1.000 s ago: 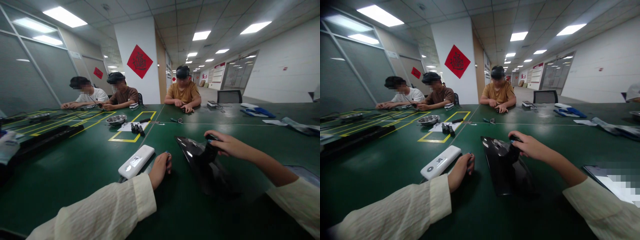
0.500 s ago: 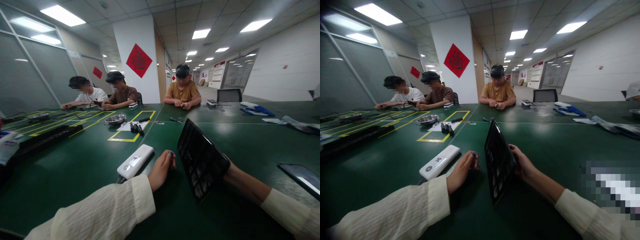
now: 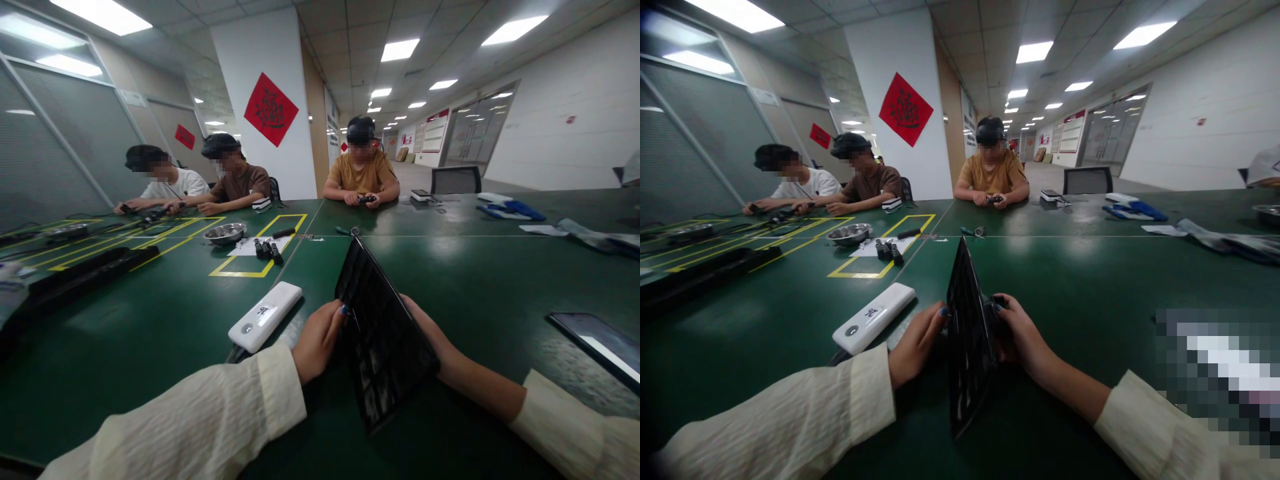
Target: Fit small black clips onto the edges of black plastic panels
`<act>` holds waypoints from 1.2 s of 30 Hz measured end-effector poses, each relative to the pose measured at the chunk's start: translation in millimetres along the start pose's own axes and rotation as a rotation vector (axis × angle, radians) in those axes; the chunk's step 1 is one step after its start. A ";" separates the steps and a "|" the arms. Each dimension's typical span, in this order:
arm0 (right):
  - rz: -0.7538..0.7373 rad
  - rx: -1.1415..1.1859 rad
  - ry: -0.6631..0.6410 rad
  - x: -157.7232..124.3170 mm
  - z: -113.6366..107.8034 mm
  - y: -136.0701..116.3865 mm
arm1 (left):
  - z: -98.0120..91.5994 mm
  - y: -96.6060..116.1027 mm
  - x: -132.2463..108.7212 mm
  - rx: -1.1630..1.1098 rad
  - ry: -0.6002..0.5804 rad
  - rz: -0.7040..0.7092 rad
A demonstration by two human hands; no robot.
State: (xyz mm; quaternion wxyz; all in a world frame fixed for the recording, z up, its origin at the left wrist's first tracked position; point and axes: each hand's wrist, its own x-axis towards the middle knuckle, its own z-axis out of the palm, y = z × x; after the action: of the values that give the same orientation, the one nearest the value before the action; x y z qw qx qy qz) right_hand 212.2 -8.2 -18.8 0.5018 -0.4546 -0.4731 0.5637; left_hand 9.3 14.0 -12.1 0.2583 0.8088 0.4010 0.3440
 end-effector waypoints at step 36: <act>0.004 -0.144 -0.119 -9.6 1.7 6.7 | -6.8 2.9 2.7 0.492 -0.149 0.005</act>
State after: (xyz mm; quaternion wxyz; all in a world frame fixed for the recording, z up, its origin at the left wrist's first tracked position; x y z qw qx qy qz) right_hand 210.4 -18.2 -24.8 0.4376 -0.4561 -0.5404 0.5553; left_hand 6.7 15.6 -4.9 0.0818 0.8715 0.4503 0.1763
